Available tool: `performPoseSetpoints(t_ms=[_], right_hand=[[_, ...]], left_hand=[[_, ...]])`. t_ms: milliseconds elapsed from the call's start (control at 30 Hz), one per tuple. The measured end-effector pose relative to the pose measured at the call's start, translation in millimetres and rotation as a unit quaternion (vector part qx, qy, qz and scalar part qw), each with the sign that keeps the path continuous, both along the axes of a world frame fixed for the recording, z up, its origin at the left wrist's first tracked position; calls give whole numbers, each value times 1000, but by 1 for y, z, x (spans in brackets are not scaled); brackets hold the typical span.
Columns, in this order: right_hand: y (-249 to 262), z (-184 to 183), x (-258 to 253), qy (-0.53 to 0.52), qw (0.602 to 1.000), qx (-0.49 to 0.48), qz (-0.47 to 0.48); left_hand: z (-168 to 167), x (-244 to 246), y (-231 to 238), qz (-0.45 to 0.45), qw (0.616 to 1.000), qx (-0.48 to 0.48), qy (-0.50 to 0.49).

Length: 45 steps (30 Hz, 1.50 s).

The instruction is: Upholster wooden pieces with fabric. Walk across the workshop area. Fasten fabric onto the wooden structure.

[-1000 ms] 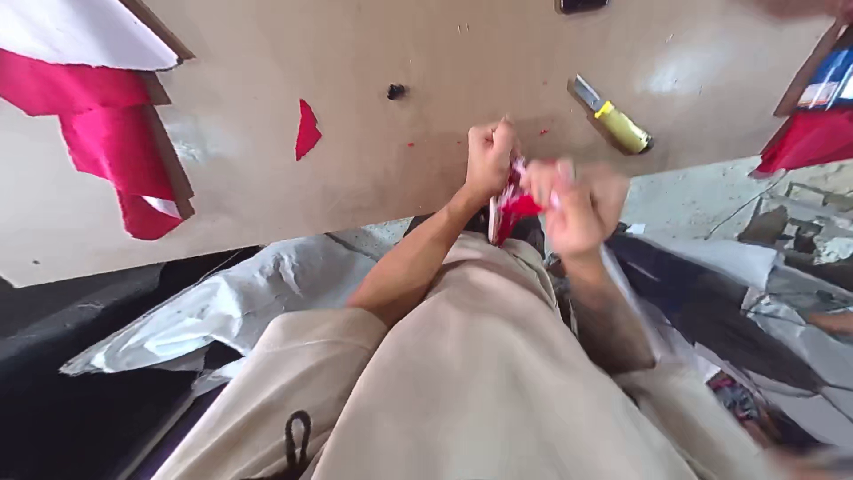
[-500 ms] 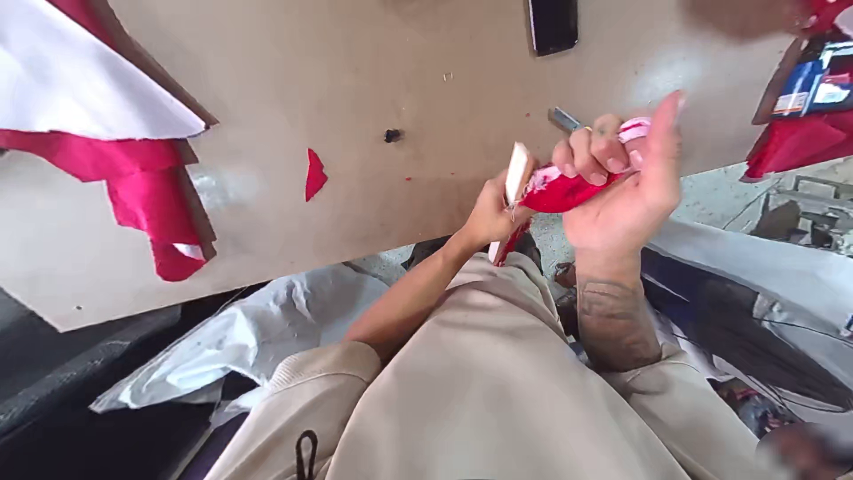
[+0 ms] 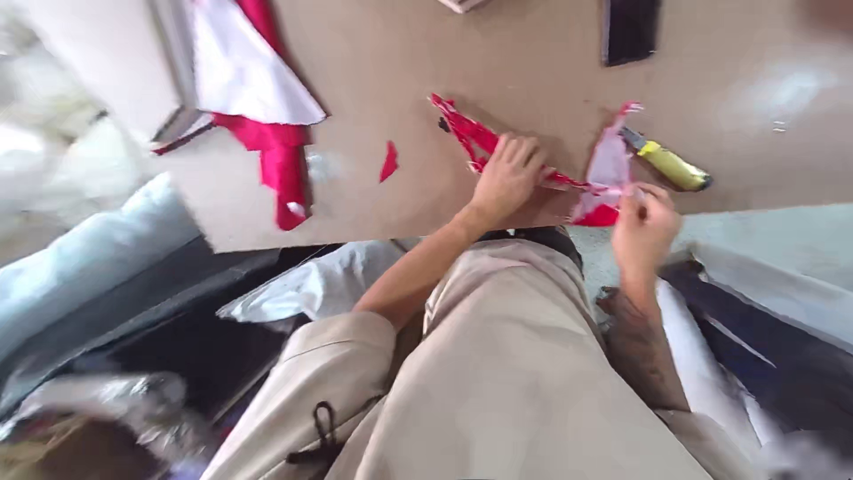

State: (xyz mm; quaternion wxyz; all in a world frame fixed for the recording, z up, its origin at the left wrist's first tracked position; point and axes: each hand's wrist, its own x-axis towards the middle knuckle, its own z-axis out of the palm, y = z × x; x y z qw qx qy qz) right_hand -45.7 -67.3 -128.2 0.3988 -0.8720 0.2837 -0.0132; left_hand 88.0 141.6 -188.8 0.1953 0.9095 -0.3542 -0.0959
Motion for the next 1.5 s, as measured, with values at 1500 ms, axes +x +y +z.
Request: performPoseSetpoints(t_ms=[1500], right_hand=[[-34, 21, 10, 196, 942, -163, 218]], left_hand=[[53, -4, -72, -150, 971, 106, 154]])
